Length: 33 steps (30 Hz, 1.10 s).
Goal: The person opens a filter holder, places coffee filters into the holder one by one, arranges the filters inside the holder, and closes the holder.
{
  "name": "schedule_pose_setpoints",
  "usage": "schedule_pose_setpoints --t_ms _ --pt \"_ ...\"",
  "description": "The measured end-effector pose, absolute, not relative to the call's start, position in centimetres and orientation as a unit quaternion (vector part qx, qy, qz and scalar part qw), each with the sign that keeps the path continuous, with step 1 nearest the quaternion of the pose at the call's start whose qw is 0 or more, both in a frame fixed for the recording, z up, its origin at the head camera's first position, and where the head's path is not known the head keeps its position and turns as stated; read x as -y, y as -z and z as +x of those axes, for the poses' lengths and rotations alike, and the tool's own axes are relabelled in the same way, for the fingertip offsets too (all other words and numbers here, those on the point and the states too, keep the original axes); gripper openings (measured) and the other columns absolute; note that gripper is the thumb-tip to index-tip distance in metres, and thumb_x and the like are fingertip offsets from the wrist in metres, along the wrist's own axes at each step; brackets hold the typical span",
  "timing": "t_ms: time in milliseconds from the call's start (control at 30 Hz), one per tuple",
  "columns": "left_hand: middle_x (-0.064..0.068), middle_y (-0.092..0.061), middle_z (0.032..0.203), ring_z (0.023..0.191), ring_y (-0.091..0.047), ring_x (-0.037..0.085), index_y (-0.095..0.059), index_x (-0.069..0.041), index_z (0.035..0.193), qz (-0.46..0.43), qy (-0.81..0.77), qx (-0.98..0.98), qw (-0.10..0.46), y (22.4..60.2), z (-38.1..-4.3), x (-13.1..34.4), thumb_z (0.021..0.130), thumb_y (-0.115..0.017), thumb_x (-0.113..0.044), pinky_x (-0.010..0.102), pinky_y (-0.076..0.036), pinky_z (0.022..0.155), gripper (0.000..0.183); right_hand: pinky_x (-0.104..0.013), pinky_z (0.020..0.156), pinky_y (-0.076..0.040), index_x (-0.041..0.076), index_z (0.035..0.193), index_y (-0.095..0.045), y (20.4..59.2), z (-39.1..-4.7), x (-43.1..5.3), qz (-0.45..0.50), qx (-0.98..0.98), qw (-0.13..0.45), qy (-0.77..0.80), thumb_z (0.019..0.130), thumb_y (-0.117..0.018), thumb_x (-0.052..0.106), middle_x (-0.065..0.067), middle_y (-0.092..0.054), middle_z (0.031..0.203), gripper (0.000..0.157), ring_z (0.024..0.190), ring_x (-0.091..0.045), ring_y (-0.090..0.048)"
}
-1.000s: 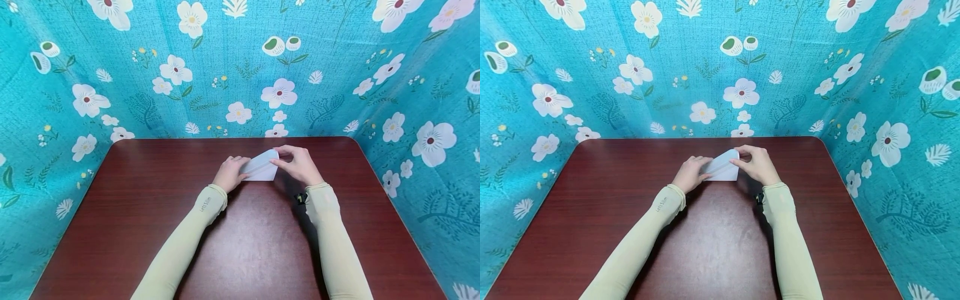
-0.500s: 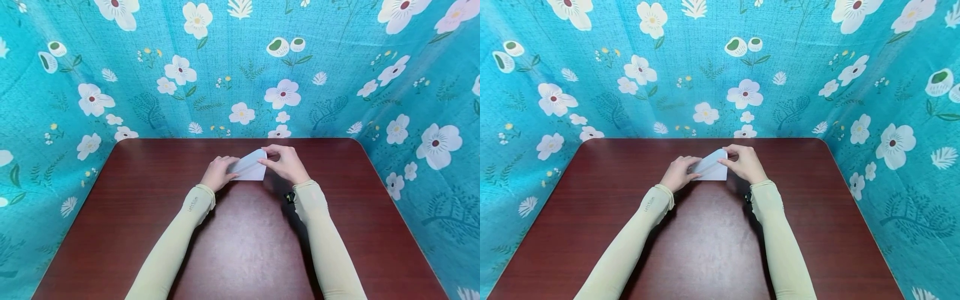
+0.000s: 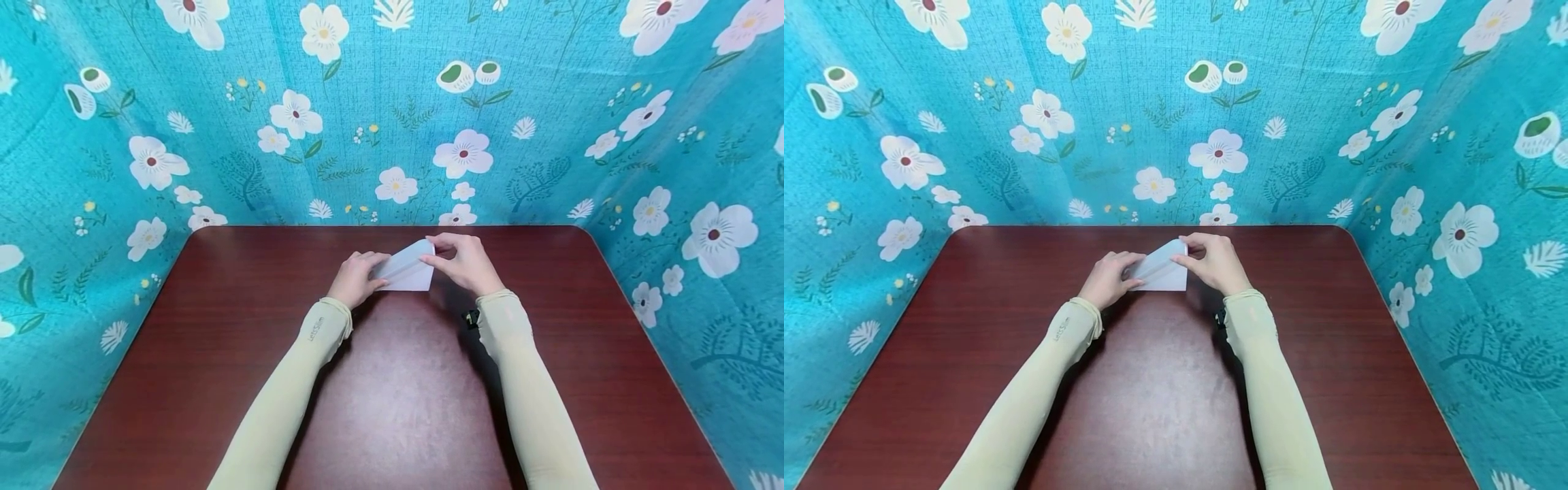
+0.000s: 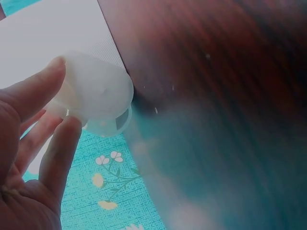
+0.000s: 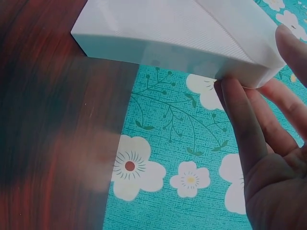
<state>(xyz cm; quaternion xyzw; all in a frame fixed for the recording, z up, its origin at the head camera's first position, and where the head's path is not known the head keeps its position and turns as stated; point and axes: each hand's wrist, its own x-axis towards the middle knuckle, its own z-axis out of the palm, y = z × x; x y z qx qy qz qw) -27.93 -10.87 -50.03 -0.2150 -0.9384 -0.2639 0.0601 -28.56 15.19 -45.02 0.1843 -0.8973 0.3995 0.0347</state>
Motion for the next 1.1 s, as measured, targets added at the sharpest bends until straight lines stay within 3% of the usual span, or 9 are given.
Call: schedule_pose_setpoints --t_ms 233,600,833,1000,1100 --pt "0.008 -0.074 0.125 0.099 -0.064 0.029 -0.069 -0.011 0.134 -0.213 0.263 0.938 0.070 49.7 -27.9 10.4 0.086 -0.085 -0.020 0.040 -0.054 0.089 0.052 -0.043 0.089 -0.061 0.011 0.135 -0.070 45.1 -28.9 -15.4 0.180 0.897 0.041 -0.401 0.090 -0.083 0.031 -0.009 -0.072 0.131 0.051 0.107 -0.024 -0.074" --pt "0.009 -0.071 0.133 0.109 -0.064 0.031 -0.065 -0.010 0.140 -0.201 0.255 0.943 0.074 49.8 -27.7 10.2 0.089 -0.083 -0.020 0.042 -0.053 0.098 0.055 -0.047 0.100 -0.056 0.009 0.138 -0.067 45.5 -28.7 -15.2 0.177 0.899 0.057 -0.397 0.091 -0.081 0.033 -0.011 -0.071 0.134 0.055 0.123 -0.027 -0.067" --pt "0.009 -0.070 0.133 0.108 -0.064 0.029 -0.064 -0.011 0.142 -0.199 0.269 0.939 0.085 50.0 -27.7 10.4 0.087 -0.085 -0.020 0.041 -0.054 0.097 0.060 -0.048 0.104 -0.054 0.011 0.141 -0.065 45.6 -28.7 -14.9 0.173 0.900 0.063 -0.395 0.093 -0.079 0.033 -0.011 -0.069 0.136 0.054 0.125 -0.028 -0.065" --pt "0.008 -0.066 0.136 0.106 -0.070 0.025 -0.057 -0.013 0.148 -0.197 0.313 0.925 0.086 50.0 -27.1 11.4 0.082 -0.090 -0.026 0.039 -0.057 0.096 0.075 -0.048 0.104 -0.054 0.016 0.152 -0.053 46.0 -28.5 -15.1 0.173 0.900 0.047 -0.397 0.094 -0.078 0.037 -0.012 -0.065 0.141 0.067 0.121 -0.029 -0.068" --pt "0.006 -0.061 0.144 0.121 -0.067 0.025 -0.052 -0.018 0.152 -0.191 0.303 0.928 0.101 49.5 -26.8 12.7 0.090 -0.083 -0.035 0.044 -0.054 0.104 0.072 -0.049 0.105 -0.053 0.019 0.157 -0.045 46.0 -28.3 -15.7 0.167 0.897 0.057 -0.405 0.096 -0.074 0.039 -0.013 -0.064 0.141 0.070 0.121 -0.030 -0.068"
